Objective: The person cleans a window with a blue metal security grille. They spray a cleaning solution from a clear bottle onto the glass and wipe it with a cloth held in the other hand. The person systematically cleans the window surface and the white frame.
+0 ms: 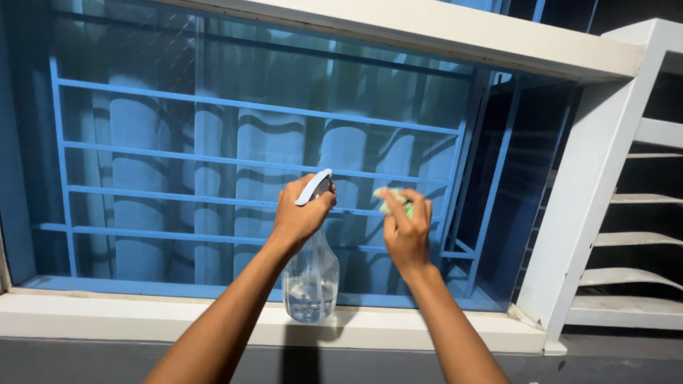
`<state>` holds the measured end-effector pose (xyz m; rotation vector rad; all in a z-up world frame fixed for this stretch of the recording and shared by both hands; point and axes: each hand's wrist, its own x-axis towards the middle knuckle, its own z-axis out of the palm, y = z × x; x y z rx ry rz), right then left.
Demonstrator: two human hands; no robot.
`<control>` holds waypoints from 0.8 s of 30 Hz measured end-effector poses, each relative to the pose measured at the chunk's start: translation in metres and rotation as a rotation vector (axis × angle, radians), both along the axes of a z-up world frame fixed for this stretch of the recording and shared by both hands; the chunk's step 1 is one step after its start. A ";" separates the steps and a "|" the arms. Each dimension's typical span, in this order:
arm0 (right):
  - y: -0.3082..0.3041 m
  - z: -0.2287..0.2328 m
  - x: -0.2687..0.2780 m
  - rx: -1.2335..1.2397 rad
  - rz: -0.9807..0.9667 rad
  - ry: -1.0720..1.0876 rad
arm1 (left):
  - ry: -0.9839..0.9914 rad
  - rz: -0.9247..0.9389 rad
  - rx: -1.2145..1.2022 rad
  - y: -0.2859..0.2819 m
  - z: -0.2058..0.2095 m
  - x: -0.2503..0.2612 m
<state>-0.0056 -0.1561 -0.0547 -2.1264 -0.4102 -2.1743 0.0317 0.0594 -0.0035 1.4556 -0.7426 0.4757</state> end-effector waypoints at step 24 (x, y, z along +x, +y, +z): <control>0.041 0.060 0.046 -0.065 0.050 -0.062 | -0.039 0.044 -0.084 0.020 0.010 0.013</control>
